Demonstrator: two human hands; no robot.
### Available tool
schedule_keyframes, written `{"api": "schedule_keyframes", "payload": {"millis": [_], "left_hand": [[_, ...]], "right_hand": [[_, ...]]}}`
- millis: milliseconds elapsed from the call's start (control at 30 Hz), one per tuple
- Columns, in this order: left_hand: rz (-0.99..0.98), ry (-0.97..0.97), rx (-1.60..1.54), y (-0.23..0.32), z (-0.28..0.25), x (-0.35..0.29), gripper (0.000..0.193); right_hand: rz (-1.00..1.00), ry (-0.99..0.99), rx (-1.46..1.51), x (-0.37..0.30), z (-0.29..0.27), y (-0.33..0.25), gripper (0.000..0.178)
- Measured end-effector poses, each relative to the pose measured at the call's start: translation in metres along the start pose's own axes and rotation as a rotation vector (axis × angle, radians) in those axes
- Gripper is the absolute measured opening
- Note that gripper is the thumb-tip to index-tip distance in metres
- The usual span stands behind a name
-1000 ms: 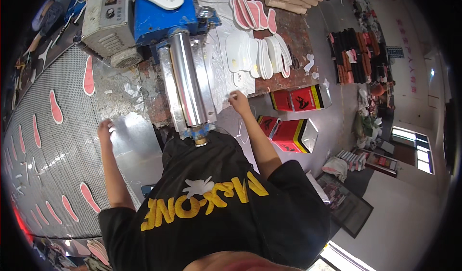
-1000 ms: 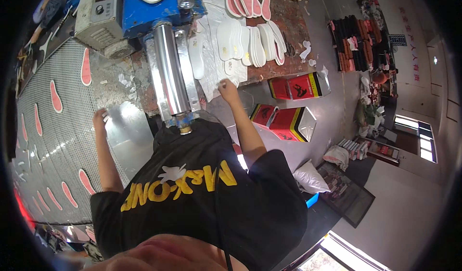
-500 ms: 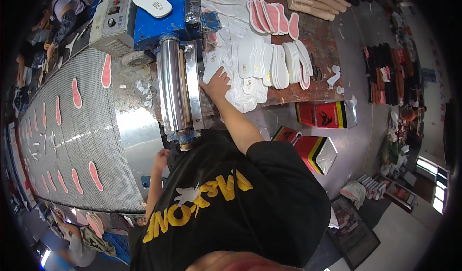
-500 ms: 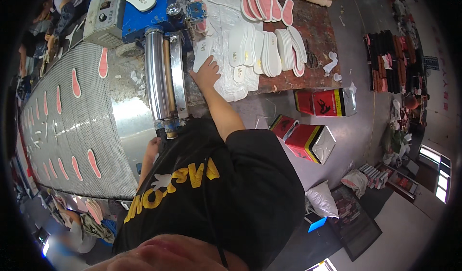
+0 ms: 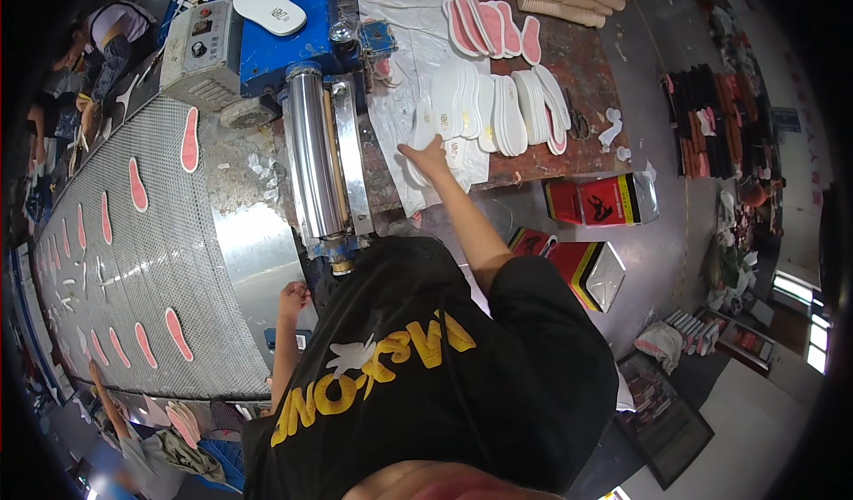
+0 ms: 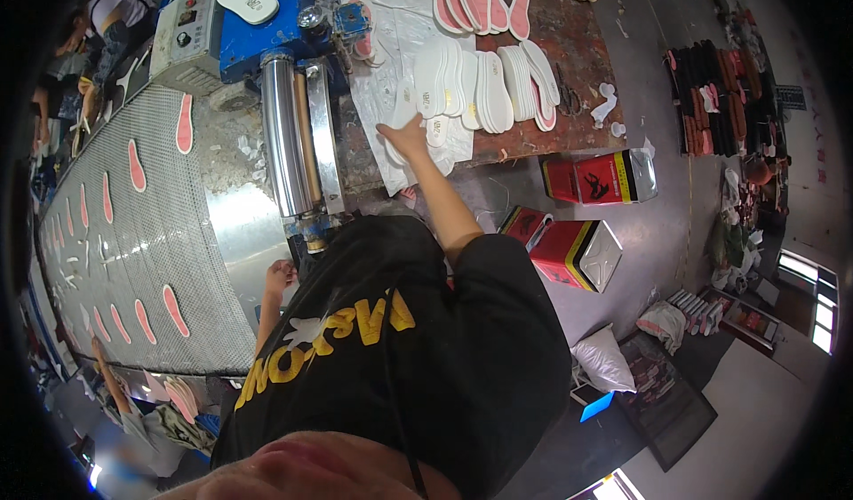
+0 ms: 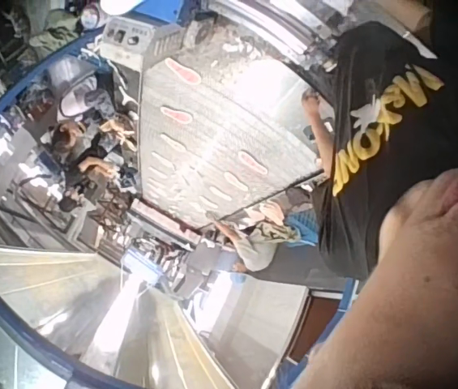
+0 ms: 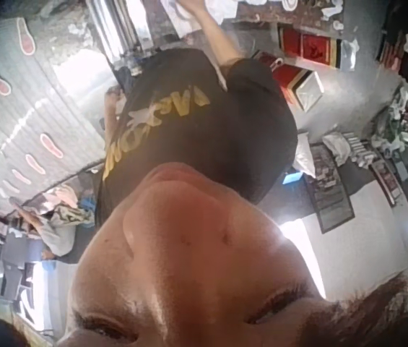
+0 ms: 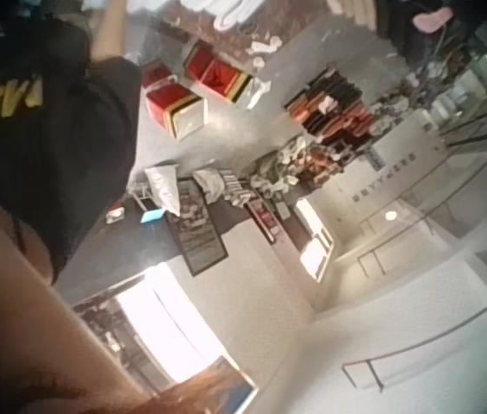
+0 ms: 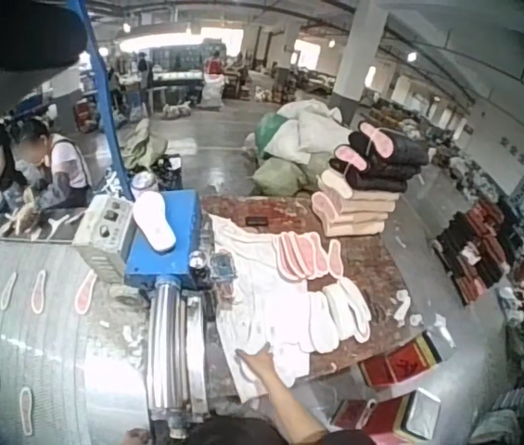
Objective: The worker is feeding shoe insoles into a rolling machine that applies adhesive or glue.
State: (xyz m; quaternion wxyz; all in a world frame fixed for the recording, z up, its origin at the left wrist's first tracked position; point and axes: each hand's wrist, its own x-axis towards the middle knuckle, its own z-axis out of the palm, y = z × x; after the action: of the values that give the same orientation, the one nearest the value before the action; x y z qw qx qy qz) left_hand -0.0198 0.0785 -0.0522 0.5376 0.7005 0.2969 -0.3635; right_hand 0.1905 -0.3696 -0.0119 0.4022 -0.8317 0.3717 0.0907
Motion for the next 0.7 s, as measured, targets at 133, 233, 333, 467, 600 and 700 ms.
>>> {"api": "schedule_keyframes", "payload": {"millis": [133,233,333,467,600,700], "left_hand": [[-0.038,0.002,-0.042,-0.020,0.000,0.007,0.014],[-0.033,-0.011,-0.048,-0.026,0.000,0.010,0.013],[-0.012,0.009,-0.038,-0.021,-0.003,0.009,0.011],[-0.023,0.086,-0.048,-0.011,-0.007,0.004,0.011],[-0.021,0.074,-0.077,-0.017,-0.006,-0.001,0.011],[-0.045,0.048,-0.077,-0.030,-0.003,-0.002,0.011]], "right_hand": [[-0.315,-0.317,0.129,-0.002,-0.040,0.021,0.105],[-0.550,-0.355,-0.580,-0.009,-0.073,0.001,0.085],[-1.179,-0.034,-0.966,-0.005,-0.089,-0.025,0.068],[-1.314,0.156,-0.997,0.008,-0.081,-0.028,0.059],[-0.634,-0.131,-0.683,-0.007,-0.040,-0.008,0.067],[-0.329,0.137,-0.405,-0.040,-0.006,0.007,0.083]]}}
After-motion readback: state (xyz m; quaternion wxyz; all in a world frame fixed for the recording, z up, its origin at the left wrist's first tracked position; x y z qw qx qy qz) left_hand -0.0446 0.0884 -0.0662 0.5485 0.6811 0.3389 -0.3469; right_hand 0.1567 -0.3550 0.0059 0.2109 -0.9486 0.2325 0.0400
